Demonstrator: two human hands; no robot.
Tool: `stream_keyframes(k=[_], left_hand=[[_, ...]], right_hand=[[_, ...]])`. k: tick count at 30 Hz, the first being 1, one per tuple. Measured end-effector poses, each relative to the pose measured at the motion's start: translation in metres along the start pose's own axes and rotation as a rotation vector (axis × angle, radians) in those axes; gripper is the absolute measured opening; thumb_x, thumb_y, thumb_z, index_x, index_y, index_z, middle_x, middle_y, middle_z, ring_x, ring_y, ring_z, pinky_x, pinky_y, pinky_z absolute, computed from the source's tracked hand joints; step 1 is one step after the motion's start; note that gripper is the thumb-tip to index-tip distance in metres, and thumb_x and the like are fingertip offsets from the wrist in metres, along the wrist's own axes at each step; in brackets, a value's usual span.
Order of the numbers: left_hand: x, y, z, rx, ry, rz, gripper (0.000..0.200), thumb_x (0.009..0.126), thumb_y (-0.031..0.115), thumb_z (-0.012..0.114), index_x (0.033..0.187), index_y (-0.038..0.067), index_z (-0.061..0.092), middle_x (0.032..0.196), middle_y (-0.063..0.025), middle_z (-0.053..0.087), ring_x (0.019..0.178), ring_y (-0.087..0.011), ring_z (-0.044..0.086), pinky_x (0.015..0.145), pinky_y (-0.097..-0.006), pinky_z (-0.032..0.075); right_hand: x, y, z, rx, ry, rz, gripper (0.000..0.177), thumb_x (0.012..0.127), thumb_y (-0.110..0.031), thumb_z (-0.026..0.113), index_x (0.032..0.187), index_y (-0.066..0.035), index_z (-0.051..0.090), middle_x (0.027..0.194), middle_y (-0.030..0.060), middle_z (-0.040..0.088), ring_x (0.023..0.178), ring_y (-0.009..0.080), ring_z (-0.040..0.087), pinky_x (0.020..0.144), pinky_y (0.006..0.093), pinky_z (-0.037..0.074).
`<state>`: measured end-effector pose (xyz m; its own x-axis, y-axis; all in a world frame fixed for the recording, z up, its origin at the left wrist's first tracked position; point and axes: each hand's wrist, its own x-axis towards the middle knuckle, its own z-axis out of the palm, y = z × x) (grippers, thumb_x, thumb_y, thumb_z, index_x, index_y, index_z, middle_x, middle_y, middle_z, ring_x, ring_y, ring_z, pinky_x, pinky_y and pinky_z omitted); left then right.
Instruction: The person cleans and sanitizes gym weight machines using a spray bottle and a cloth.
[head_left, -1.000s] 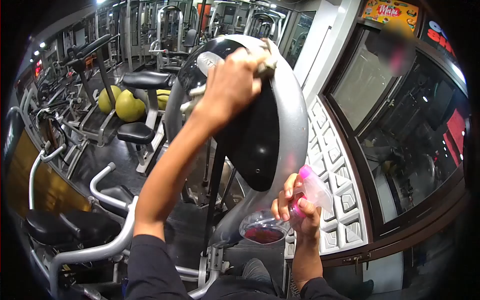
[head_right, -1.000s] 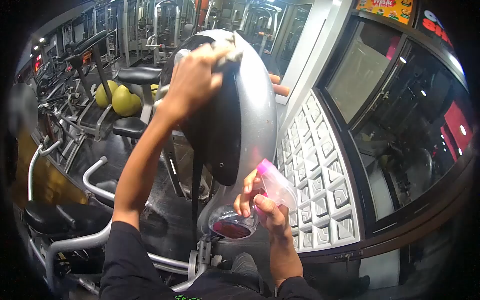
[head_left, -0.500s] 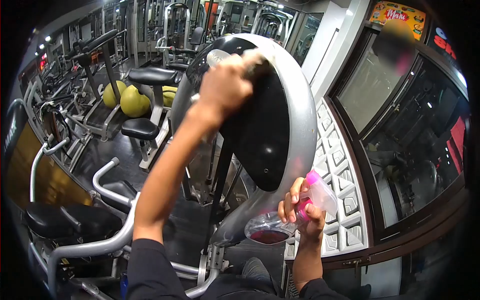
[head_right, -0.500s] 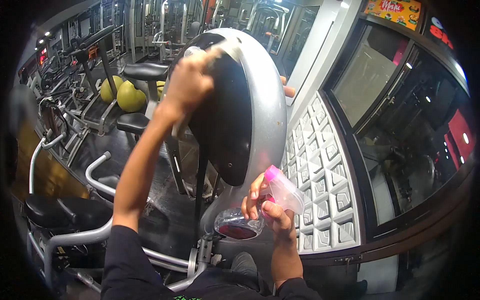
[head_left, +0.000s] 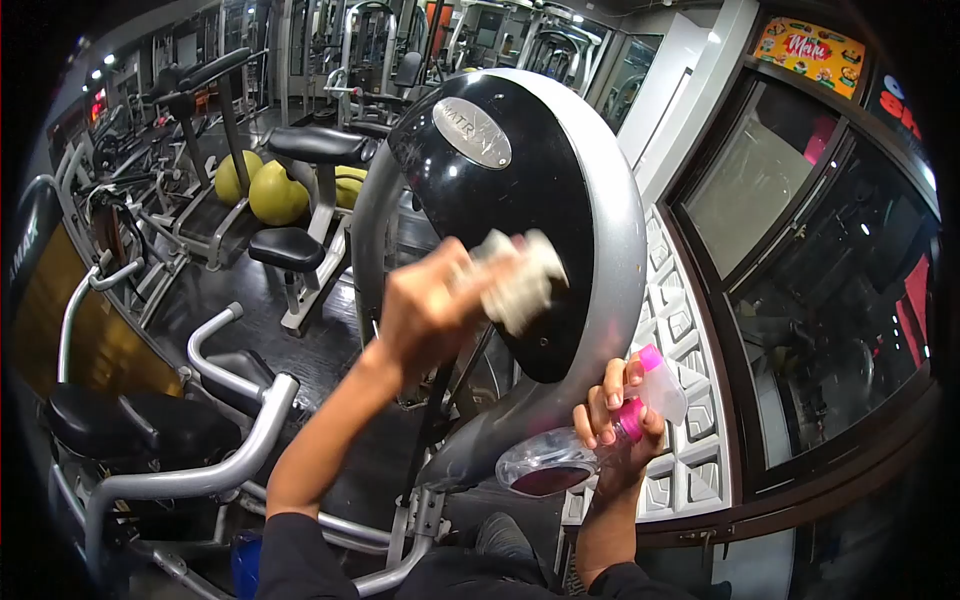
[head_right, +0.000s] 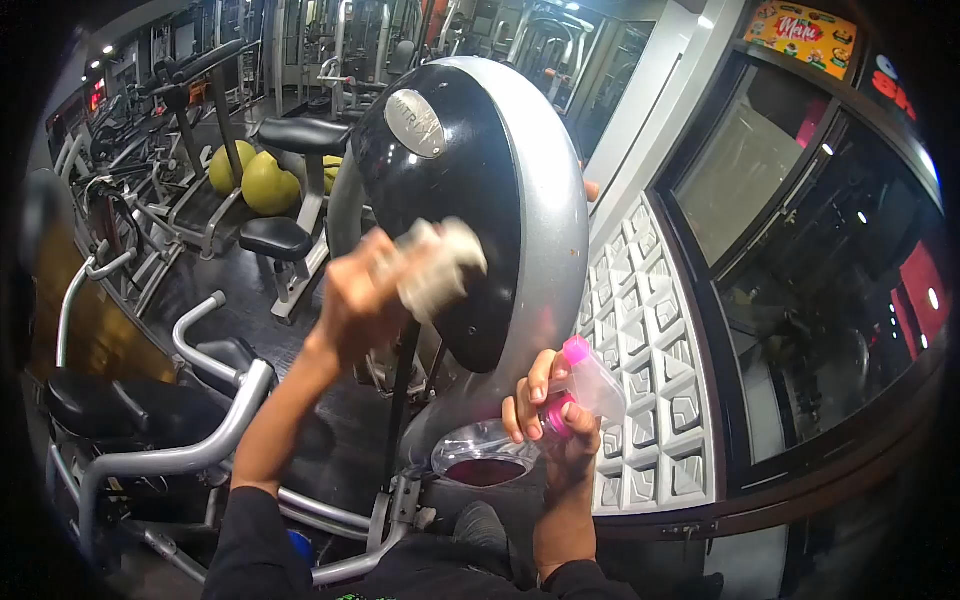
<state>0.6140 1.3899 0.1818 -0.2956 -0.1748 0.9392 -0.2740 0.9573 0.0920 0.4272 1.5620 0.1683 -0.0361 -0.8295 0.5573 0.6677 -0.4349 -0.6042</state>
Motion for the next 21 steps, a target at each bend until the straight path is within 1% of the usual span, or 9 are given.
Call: stream_keyframes(k=[1, 4, 9, 11, 13, 16, 17, 19, 21], left_hand=[[0.011, -0.011, 0.001, 0.001, 0.083, -0.143, 0.039, 0.083, 0.013, 0.061, 0.123, 0.016, 0.062, 0.075, -0.0098, 0.051, 0.060, -0.0273, 0.058, 0.052, -0.0377, 0.048], [0.018, -0.029, 0.009, 0.000, 0.079, -0.217, 0.026, 0.085, 0.014, 0.062, 0.110, 0.006, 0.062, 0.078, -0.0148, 0.054, 0.064, -0.0351, 0.060, 0.055, -0.0406, 0.049], [-0.030, 0.033, 0.028, -0.242, 0.104, 0.135, 0.040, 0.065, 0.014, 0.068, 0.105, 0.017, 0.070, 0.071, -0.0025, 0.052, 0.056, -0.0185, 0.056, 0.049, -0.0319, 0.047], [-0.045, 0.038, 0.020, -0.247, -0.109, 0.331, 0.041, 0.066, 0.016, 0.067, 0.106, 0.022, 0.071, 0.067, 0.0013, 0.046, 0.053, -0.0137, 0.051, 0.047, -0.0277, 0.044], [-0.046, 0.038, 0.019, -0.184, -0.111, 0.367, 0.043, 0.067, 0.017, 0.065, 0.109, 0.026, 0.070, 0.066, 0.0026, 0.042, 0.052, -0.0109, 0.047, 0.046, -0.0250, 0.041], [-0.039, 0.020, 0.016, -0.062, 0.047, 0.115, 0.049, 0.066, 0.014, 0.068, 0.114, 0.020, 0.068, 0.067, -0.0014, 0.047, 0.055, -0.0151, 0.051, 0.046, -0.0292, 0.043], [-0.026, 0.022, 0.013, -0.171, 0.143, -0.085, 0.038, 0.065, 0.003, 0.071, 0.102, 0.007, 0.068, 0.069, -0.0076, 0.051, 0.054, -0.0242, 0.052, 0.047, -0.0350, 0.044], [-0.006, 0.017, 0.008, -0.137, 0.154, -0.267, 0.028, 0.067, 0.003, 0.071, 0.094, -0.001, 0.064, 0.072, -0.0119, 0.053, 0.058, -0.0283, 0.055, 0.050, -0.0370, 0.044], [-0.010, 0.025, 0.008, -0.183, 0.093, -0.192, 0.026, 0.068, 0.006, 0.071, 0.093, 0.002, 0.065, 0.074, -0.0122, 0.055, 0.060, -0.0286, 0.058, 0.050, -0.0376, 0.045]], right_hand=[[0.000, 0.001, 0.000, 0.001, 0.001, -0.001, 0.035, 0.085, -0.021, 0.064, 0.108, -0.005, 0.042, 0.090, 0.0086, 0.047, 0.054, 0.0132, 0.048, 0.050, 0.0324, 0.044], [0.000, 0.000, -0.001, -0.034, -0.020, -0.006, 0.036, 0.086, -0.020, 0.064, 0.109, -0.004, 0.042, 0.091, 0.0092, 0.047, 0.056, 0.0137, 0.049, 0.051, 0.0335, 0.045], [0.001, 0.003, 0.002, -0.060, -0.040, -0.024, 0.032, 0.087, -0.020, 0.060, 0.106, -0.006, 0.039, 0.087, 0.0072, 0.046, 0.052, 0.0111, 0.045, 0.047, 0.0300, 0.043], [0.001, 0.002, 0.003, -0.048, -0.028, -0.023, 0.032, 0.087, -0.021, 0.060, 0.106, -0.006, 0.039, 0.087, 0.0071, 0.046, 0.052, 0.0110, 0.045, 0.046, 0.0298, 0.043], [0.000, 0.002, 0.004, -0.033, -0.024, -0.017, 0.032, 0.087, -0.021, 0.060, 0.106, -0.006, 0.039, 0.086, 0.0071, 0.046, 0.052, 0.0110, 0.045, 0.046, 0.0295, 0.042], [0.001, 0.002, 0.006, -0.052, 0.018, -0.017, 0.032, 0.087, -0.020, 0.061, 0.107, -0.006, 0.039, 0.086, 0.0071, 0.046, 0.052, 0.0107, 0.045, 0.047, 0.0295, 0.042], [0.001, 0.002, 0.007, -0.052, 0.018, -0.019, 0.032, 0.087, -0.020, 0.061, 0.107, -0.006, 0.039, 0.086, 0.0071, 0.046, 0.052, 0.0107, 0.045, 0.047, 0.0295, 0.042], [0.000, 0.002, 0.009, -0.112, 0.044, -0.019, 0.032, 0.087, -0.020, 0.060, 0.107, -0.006, 0.040, 0.086, 0.0072, 0.046, 0.052, 0.0110, 0.044, 0.047, 0.0297, 0.042], [-0.001, 0.003, 0.006, -0.105, 0.018, -0.014, 0.032, 0.087, -0.020, 0.060, 0.108, -0.005, 0.041, 0.087, 0.0072, 0.046, 0.052, 0.0114, 0.044, 0.047, 0.0298, 0.042]])
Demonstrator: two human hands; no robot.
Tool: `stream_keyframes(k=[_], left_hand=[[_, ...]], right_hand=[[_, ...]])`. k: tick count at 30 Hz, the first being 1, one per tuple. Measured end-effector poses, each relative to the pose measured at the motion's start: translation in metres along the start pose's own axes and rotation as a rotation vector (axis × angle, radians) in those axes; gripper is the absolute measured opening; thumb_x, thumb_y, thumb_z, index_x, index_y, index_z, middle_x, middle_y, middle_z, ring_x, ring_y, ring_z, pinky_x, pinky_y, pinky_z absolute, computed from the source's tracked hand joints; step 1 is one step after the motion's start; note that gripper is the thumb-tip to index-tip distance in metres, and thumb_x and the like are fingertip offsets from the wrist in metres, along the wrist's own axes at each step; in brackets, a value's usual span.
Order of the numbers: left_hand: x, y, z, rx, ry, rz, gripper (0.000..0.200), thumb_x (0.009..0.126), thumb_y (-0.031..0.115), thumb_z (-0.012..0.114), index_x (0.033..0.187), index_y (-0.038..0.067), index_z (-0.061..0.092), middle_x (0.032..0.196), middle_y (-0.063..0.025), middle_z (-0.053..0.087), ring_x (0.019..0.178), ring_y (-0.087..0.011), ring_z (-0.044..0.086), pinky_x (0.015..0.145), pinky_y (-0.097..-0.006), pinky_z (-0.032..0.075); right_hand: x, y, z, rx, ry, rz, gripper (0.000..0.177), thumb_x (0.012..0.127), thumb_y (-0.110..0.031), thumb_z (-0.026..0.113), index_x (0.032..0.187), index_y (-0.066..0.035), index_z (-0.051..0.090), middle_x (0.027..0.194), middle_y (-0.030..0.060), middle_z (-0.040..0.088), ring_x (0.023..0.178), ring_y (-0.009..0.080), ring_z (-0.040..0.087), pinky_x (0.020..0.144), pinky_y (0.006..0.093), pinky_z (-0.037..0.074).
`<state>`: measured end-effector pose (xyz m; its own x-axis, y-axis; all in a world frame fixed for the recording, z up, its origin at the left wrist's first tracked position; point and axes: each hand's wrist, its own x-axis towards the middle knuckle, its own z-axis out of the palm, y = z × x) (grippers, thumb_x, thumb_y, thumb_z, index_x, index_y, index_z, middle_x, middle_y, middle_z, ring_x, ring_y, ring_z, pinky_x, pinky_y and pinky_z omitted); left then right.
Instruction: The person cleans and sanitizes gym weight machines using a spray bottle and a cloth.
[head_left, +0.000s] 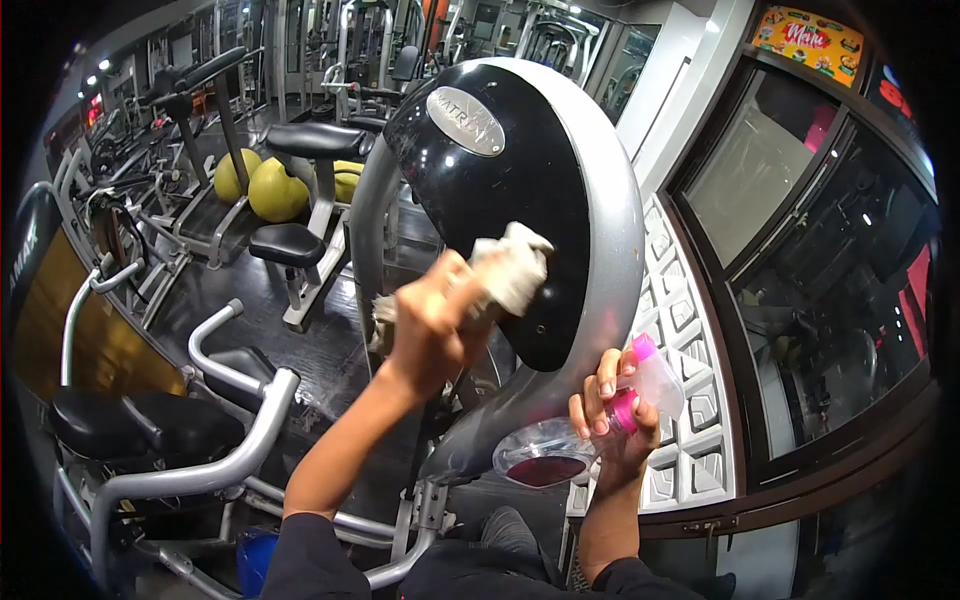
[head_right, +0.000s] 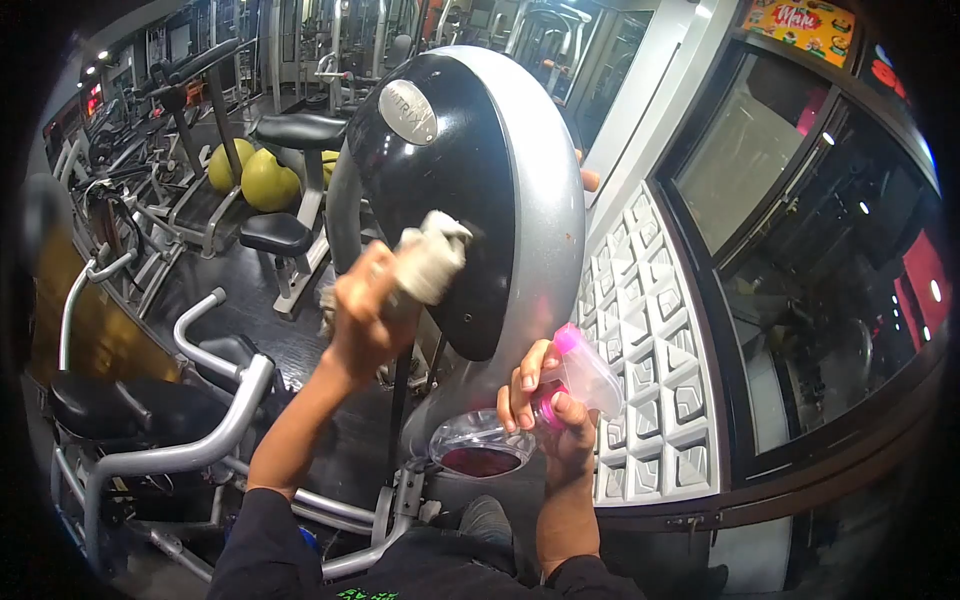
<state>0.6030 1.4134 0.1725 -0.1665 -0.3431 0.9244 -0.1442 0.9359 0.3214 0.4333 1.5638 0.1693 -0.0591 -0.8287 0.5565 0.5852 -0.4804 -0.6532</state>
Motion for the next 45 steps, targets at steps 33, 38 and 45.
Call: stream_keyframes(k=[33, 38, 45], left_hand=[[0.119, -0.138, -0.011, 0.292, 0.141, -0.455, 0.028, 0.087, 0.029, 0.060, 0.089, 0.001, 0.062, 0.085, -0.0245, 0.064, 0.087, -0.0445, 0.061, 0.070, -0.0472, 0.047], [0.107, -0.198, -0.014, 0.361, 0.171, -0.691, 0.034, 0.085, 0.035, 0.061, 0.105, 0.008, 0.065, 0.100, -0.0229, 0.066, 0.096, -0.0413, 0.063, 0.078, -0.0475, 0.049], [0.117, -0.204, -0.004, 0.295, 0.341, -0.549, 0.033, 0.082, 0.026, 0.065, 0.113, 0.014, 0.067, 0.092, -0.0210, 0.068, 0.089, -0.0385, 0.066, 0.078, -0.0428, 0.052]], right_hand=[[0.027, 0.002, 0.030, -0.057, -0.025, 0.108, 0.038, 0.075, -0.016, 0.067, 0.095, -0.002, 0.039, 0.079, 0.0133, 0.046, 0.052, 0.0177, 0.048, 0.049, 0.0345, 0.045], [0.022, 0.001, 0.022, 0.112, -0.093, 0.147, 0.037, 0.077, -0.015, 0.069, 0.096, -0.003, 0.039, 0.080, 0.0129, 0.045, 0.052, 0.0171, 0.047, 0.049, 0.0351, 0.044], [0.020, 0.002, 0.020, 0.115, -0.111, 0.153, 0.037, 0.078, -0.014, 0.068, 0.097, -0.003, 0.039, 0.082, 0.0129, 0.046, 0.053, 0.0155, 0.047, 0.049, 0.0352, 0.045]])
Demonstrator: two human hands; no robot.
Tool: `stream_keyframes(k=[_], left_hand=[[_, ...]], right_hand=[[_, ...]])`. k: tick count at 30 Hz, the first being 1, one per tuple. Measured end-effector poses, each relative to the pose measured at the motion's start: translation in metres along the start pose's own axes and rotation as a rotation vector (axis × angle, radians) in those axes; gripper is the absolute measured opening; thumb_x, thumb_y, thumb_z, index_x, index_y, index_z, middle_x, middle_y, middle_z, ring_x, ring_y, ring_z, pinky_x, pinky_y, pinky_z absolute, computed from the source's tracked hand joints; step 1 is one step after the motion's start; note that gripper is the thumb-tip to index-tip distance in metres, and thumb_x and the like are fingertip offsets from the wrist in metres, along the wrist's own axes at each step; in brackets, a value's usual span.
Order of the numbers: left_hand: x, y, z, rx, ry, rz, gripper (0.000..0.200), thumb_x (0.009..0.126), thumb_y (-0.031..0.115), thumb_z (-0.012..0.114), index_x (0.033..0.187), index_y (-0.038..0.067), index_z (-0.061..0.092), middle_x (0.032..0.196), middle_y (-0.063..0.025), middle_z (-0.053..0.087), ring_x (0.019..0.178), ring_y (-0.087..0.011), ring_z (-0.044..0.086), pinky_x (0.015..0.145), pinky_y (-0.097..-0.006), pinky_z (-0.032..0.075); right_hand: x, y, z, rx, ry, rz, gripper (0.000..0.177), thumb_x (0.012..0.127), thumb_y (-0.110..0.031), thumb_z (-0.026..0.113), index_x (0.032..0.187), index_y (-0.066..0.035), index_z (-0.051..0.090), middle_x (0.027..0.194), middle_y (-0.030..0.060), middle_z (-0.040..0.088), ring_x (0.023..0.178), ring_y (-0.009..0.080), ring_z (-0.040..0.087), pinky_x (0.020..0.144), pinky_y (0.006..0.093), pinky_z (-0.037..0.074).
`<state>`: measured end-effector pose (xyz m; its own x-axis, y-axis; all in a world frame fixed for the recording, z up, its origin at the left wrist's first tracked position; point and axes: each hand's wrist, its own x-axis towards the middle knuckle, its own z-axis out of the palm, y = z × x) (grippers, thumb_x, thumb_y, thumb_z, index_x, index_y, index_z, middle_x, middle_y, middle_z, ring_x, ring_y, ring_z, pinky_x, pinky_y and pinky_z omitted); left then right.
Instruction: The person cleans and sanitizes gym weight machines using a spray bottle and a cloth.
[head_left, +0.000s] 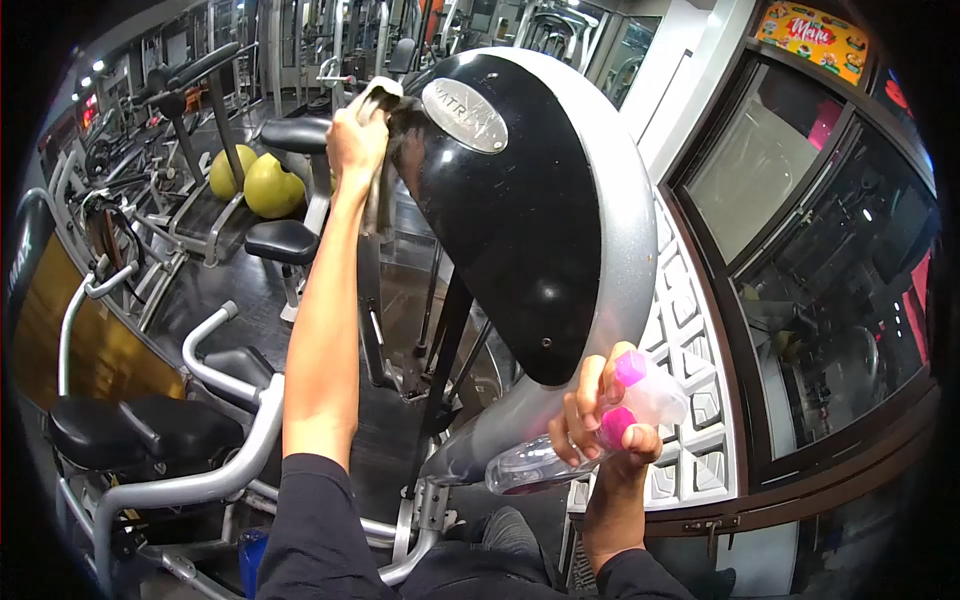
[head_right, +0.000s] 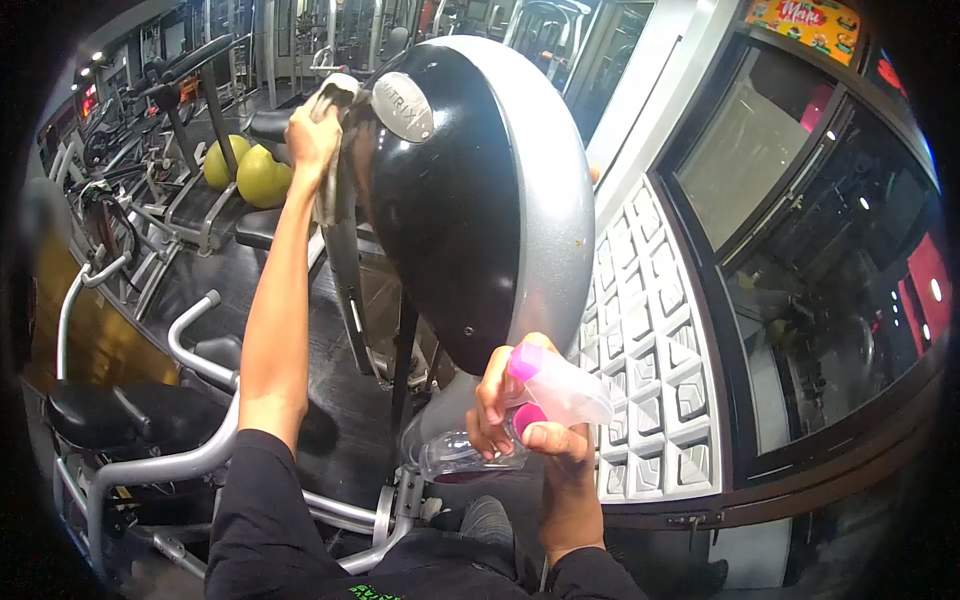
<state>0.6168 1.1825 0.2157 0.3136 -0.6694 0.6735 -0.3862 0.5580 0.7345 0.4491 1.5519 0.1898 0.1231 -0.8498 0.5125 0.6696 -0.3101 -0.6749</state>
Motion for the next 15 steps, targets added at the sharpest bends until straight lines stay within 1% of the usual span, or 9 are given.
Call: stream_keyframes(k=[1, 3, 4, 6, 7, 9, 11, 13, 15], left_hand=[[-0.001, 0.001, 0.005, -0.116, -0.126, 0.036, 0.034, 0.081, 0.027, 0.065, 0.113, 0.014, 0.067, 0.095, -0.0199, 0.068, 0.090, -0.0374, 0.066, 0.079, -0.0417, 0.051], [-0.007, -0.002, 0.008, 0.002, -0.128, 0.112, 0.034, 0.082, 0.026, 0.065, 0.114, 0.014, 0.067, 0.097, -0.0190, 0.068, 0.092, -0.0347, 0.066, 0.079, -0.0398, 0.051], [-0.011, 0.001, 0.003, 0.002, -0.130, 0.114, 0.034, 0.082, 0.026, 0.065, 0.114, 0.014, 0.067, 0.097, -0.0190, 0.068, 0.092, -0.0347, 0.066, 0.079, -0.0398, 0.051], [-0.023, 0.009, -0.014, -0.093, -0.251, 0.147, 0.032, 0.084, 0.024, 0.064, 0.113, 0.013, 0.067, 0.098, -0.0190, 0.067, 0.090, -0.0326, 0.067, 0.079, -0.0377, 0.051], [-0.033, 0.020, -0.025, -0.121, -0.276, 0.159, 0.029, 0.084, 0.019, 0.065, 0.112, 0.012, 0.067, 0.095, -0.0178, 0.068, 0.086, -0.0321, 0.067, 0.078, -0.0363, 0.051], [-0.055, 0.043, -0.043, -0.198, -0.333, 0.231, 0.031, 0.084, 0.008, 0.062, 0.114, 0.003, 0.065, 0.098, -0.0136, 0.069, 0.087, -0.0213, 0.067, 0.080, -0.0310, 0.050], [-0.080, 0.060, -0.058, -0.215, -0.321, 0.331, 0.033, 0.079, 0.004, 0.063, 0.111, 0.002, 0.066, 0.094, -0.0136, 0.067, 0.083, -0.0227, 0.066, 0.078, -0.0307, 0.050], [-0.106, 0.073, -0.067, -0.299, -0.305, 0.544, 0.034, 0.074, 0.001, 0.064, 0.108, 0.001, 0.067, 0.091, -0.0135, 0.065, 0.081, -0.0230, 0.064, 0.075, -0.0303, 0.049], [-0.124, 0.094, -0.089, -0.404, -0.519, 0.462, 0.029, 0.074, 0.002, 0.064, 0.103, 0.004, 0.068, 0.099, -0.0167, 0.066, 0.091, -0.0317, 0.066, 0.082, -0.0334, 0.051]], right_hand=[[0.000, 0.000, 0.000, -0.004, 0.002, -0.006, 0.037, 0.078, -0.014, 0.068, 0.097, -0.003, 0.039, 0.082, 0.0129, 0.046, 0.053, 0.0155, 0.047, 0.049, 0.0352, 0.045], [-0.001, 0.000, 0.001, 0.014, 0.013, -0.001, 0.037, 0.077, -0.013, 0.068, 0.098, -0.004, 0.039, 0.082, 0.0131, 0.047, 0.053, 0.0155, 0.047, 0.049, 0.0349, 0.045], [-0.002, 0.001, 0.001, 0.033, 0.020, -0.002, 0.037, 0.076, -0.013, 0.068, 0.098, -0.004, 0.040, 0.082, 0.0134, 0.047, 0.053, 0.0157, 0.047, 0.049, 0.0346, 0.044], [-0.002, 0.003, -0.001, 0.061, 0.010, -0.007, 0.037, 0.076, -0.013, 0.069, 0.097, -0.004, 0.040, 0.081, 0.0136, 0.047, 0.053, 0.0159, 0.047, 0.049, 0.0345, 0.044], [-0.002, 0.003, -0.001, 0.088, -0.002, -0.006, 0.037, 0.075, -0.013, 0.069, 0.096, -0.004, 0.040, 0.081, 0.0137, 0.047, 0.053, 0.0161, 0.047, 0.048, 0.0345, 0.044], [-0.001, 0.004, -0.001, 0.084, -0.013, -0.011, 0.038, 0.074, -0.013, 0.070, 0.095, -0.004, 0.040, 0.080, 0.0136, 0.048, 0.052, 0.0162, 0.047, 0.048, 0.0346, 0.044], [0.000, 0.005, 0.000, 0.081, -0.028, -0.016, 0.038, 0.074, -0.014, 0.070, 0.095, -0.004, 0.040, 0.080, 0.0136, 0.048, 0.052, 0.0163, 0.047, 0.048, 0.0347, 0.044], [0.000, 0.006, 0.001, 0.038, -0.017, -0.043, 0.038, 0.073, -0.014, 0.071, 0.093, -0.004, 0.041, 0.079, 0.0132, 0.048, 0.051, 0.0163, 0.046, 0.047, 0.0346, 0.044], [0.001, 0.006, 0.002, 0.019, -0.024, -0.048, 0.037, 0.073, -0.014, 0.071, 0.093, -0.003, 0.041, 0.079, 0.0130, 0.048, 0.051, 0.0162, 0.045, 0.047, 0.0347, 0.044]])
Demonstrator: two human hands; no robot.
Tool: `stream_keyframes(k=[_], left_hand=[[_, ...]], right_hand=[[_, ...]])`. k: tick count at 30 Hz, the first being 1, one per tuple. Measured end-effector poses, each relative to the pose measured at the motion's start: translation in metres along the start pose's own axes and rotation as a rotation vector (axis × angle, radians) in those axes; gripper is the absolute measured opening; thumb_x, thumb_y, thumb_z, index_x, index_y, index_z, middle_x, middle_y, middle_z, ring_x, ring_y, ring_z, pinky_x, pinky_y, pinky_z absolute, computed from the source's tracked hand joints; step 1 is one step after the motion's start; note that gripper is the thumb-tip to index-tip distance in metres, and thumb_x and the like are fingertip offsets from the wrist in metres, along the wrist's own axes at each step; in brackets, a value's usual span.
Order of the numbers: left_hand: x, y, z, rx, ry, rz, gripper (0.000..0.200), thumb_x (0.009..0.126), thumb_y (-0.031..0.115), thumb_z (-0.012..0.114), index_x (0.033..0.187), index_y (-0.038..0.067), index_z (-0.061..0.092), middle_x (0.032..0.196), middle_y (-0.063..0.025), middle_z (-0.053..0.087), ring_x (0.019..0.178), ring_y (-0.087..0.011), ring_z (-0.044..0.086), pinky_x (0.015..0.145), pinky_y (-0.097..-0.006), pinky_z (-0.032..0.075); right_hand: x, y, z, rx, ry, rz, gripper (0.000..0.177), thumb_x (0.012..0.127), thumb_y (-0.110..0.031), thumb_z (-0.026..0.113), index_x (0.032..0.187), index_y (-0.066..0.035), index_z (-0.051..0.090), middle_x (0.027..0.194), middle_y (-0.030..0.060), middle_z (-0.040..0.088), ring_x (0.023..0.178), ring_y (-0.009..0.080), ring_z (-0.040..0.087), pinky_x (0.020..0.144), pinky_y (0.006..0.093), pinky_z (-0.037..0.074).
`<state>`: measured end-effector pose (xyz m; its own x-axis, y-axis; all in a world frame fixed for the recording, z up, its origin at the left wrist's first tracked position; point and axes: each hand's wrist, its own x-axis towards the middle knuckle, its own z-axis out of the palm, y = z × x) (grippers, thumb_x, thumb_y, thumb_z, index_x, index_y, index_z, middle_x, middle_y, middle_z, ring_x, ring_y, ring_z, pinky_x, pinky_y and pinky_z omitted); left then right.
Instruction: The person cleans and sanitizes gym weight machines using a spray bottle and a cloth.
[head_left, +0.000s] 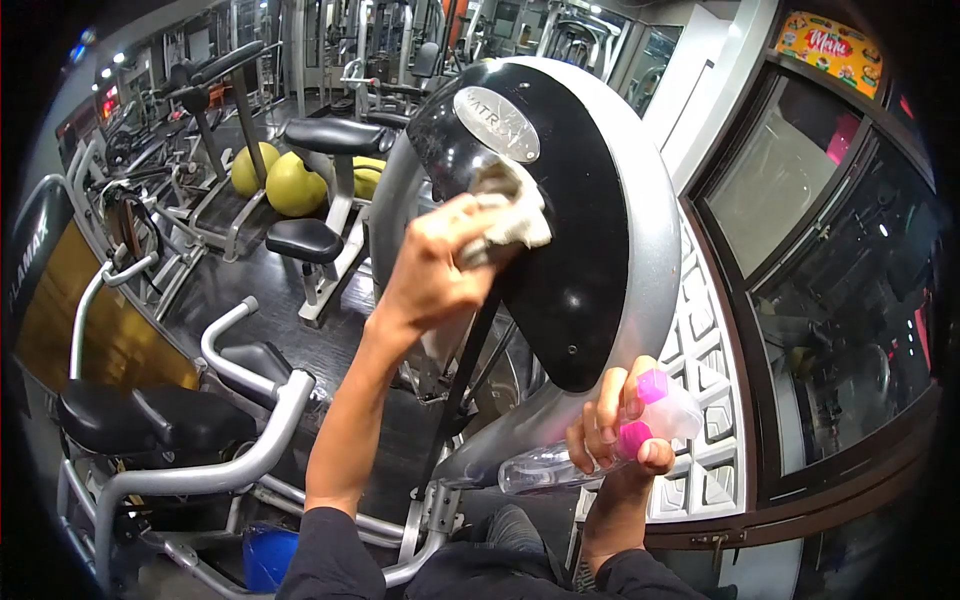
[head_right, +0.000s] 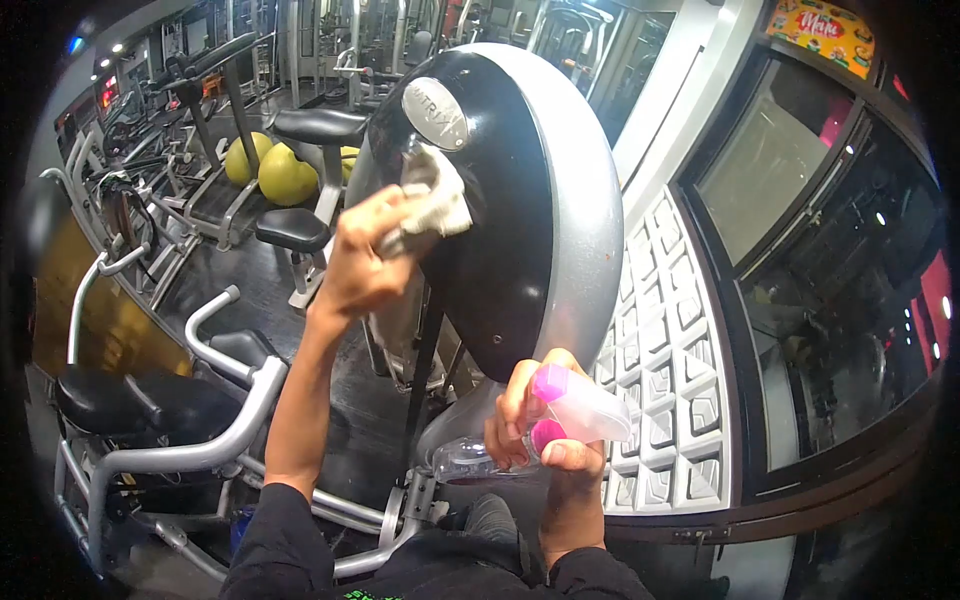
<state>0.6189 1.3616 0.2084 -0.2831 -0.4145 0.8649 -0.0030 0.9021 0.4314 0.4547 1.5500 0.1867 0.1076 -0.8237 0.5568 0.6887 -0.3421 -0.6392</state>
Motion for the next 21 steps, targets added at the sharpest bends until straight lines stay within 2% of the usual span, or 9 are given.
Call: stream_keyframes(k=[2, 5, 6, 7, 10, 12, 14, 17, 21], left_hand=[[0.002, 0.008, -0.008, -0.085, -0.083, -0.048, 0.031, 0.074, -0.002, 0.060, 0.103, 0.004, 0.069, 0.097, -0.0159, 0.067, 0.089, -0.0293, 0.067, 0.080, -0.0325, 0.051], [0.029, -0.013, -0.018, -0.060, 0.275, -0.093, 0.023, 0.075, 0.000, 0.057, 0.097, -0.003, 0.065, 0.088, -0.0068, 0.067, 0.079, -0.0157, 0.063, 0.073, -0.0287, 0.050], [0.041, -0.019, -0.023, 0.002, 0.407, -0.206, 0.025, 0.080, 0.002, 0.054, 0.102, -0.004, 0.064, 0.090, -0.0074, 0.069, 0.081, -0.0150, 0.064, 0.075, -0.0290, 0.050], [0.060, -0.049, -0.028, 0.056, 0.468, -0.167, 0.027, 0.083, 0.004, 0.053, 0.106, -0.004, 0.063, 0.091, -0.0107, 0.070, 0.082, -0.0157, 0.065, 0.075, -0.0288, 0.050], [0.112, -0.092, -0.033, 0.331, 0.405, -0.221, 0.032, 0.086, 0.021, 0.059, 0.113, 0.005, 0.064, 0.099, -0.0193, 0.068, 0.090, -0.0340, 0.066, 0.081, -0.0372, 0.050], [0.128, -0.091, -0.016, 0.373, 0.156, -0.291, 0.031, 0.087, 0.029, 0.057, 0.108, 0.009, 0.067, 0.104, -0.0215, 0.066, 0.097, -0.0376, 0.063, 0.084, -0.0416, 0.050], [0.130, -0.082, 0.009, 0.539, 0.175, -0.381, 0.034, 0.087, 0.039, 0.055, 0.111, 0.017, 0.066, 0.105, -0.0229, 0.064, 0.099, -0.0396, 0.061, 0.087, -0.0438, 0.049], [0.125, -0.065, 0.012, 0.489, 0.145, -0.447, 0.034, 0.085, 0.037, 0.057, 0.112, 0.017, 0.066, 0.106, -0.0221, 0.063, 0.101, -0.0387, 0.061, 0.087, -0.0442, 0.049], [0.116, -0.048, 0.012, 0.378, 0.021, -0.181, 0.036, 0.082, 0.029, 0.059, 0.115, 0.015, 0.065, 0.114, -0.0182, 0.062, 0.103, -0.0364, 0.060, 0.088, -0.0423, 0.049]], right_hand=[[-0.001, -0.001, 0.000, -0.024, 0.018, 0.007, 0.037, 0.074, -0.013, 0.070, 0.094, -0.004, 0.041, 0.079, 0.0128, 0.048, 0.051, 0.0163, 0.046, 0.047, 0.0342, 0.044], [-0.001, -0.002, -0.005, 0.026, 0.008, 0.014, 0.037, 0.075, -0.014, 0.069, 0.096, -0.004, 0.040, 0.080, 0.0123, 0.047, 0.051, 0.0157, 0.046, 0.046, 0.0336, 0.044], [-0.001, -0.003, -0.005, 0.026, 0.005, 0.014, 0.037, 0.075, -0.014, 0.069, 0.096, -0.004, 0.040, 0.080, 0.0123, 0.047, 0.051, 0.0157, 0.046, 0.046, 0.0336, 0.044], [-0.001, -0.004, -0.004, 0.041, 0.016, 0.020, 0.037, 0.076, -0.015, 0.068, 0.097, -0.005, 0.040, 0.080, 0.0119, 0.046, 0.051, 0.0153, 0.046, 0.046, 0.0332, 0.044], [0.000, -0.006, -0.003, 0.048, 0.034, 0.027, 0.035, 0.078, -0.016, 0.067, 0.096, -0.005, 0.039, 0.080, 0.0111, 0.045, 0.052, 0.0143, 0.047, 0.045, 0.0327, 0.044], [0.000, -0.007, -0.006, 0.056, 0.015, 0.059, 0.034, 0.078, -0.017, 0.066, 0.095, -0.005, 0.039, 0.080, 0.0110, 0.045, 0.052, 0.0141, 0.047, 0.045, 0.0325, 0.044], [0.000, -0.009, -0.006, 0.057, 0.020, 0.073, 0.035, 0.078, -0.017, 0.067, 0.095, -0.005, 0.039, 0.081, 0.0106, 0.045, 0.053, 0.0133, 0.047, 0.046, 0.0328, 0.044], [-0.003, -0.011, -0.009, 0.076, 0.005, 0.085, 0.034, 0.078, -0.017, 0.066, 0.095, -0.005, 0.039, 0.081, 0.0104, 0.045, 0.053, 0.0133, 0.048, 0.047, 0.0330, 0.044], [0.002, -0.004, -0.012, 0.112, -0.056, 0.056, 0.035, 0.079, -0.017, 0.067, 0.098, -0.005, 0.039, 0.081, 0.0104, 0.045, 0.053, 0.0140, 0.049, 0.046, 0.0334, 0.044]])
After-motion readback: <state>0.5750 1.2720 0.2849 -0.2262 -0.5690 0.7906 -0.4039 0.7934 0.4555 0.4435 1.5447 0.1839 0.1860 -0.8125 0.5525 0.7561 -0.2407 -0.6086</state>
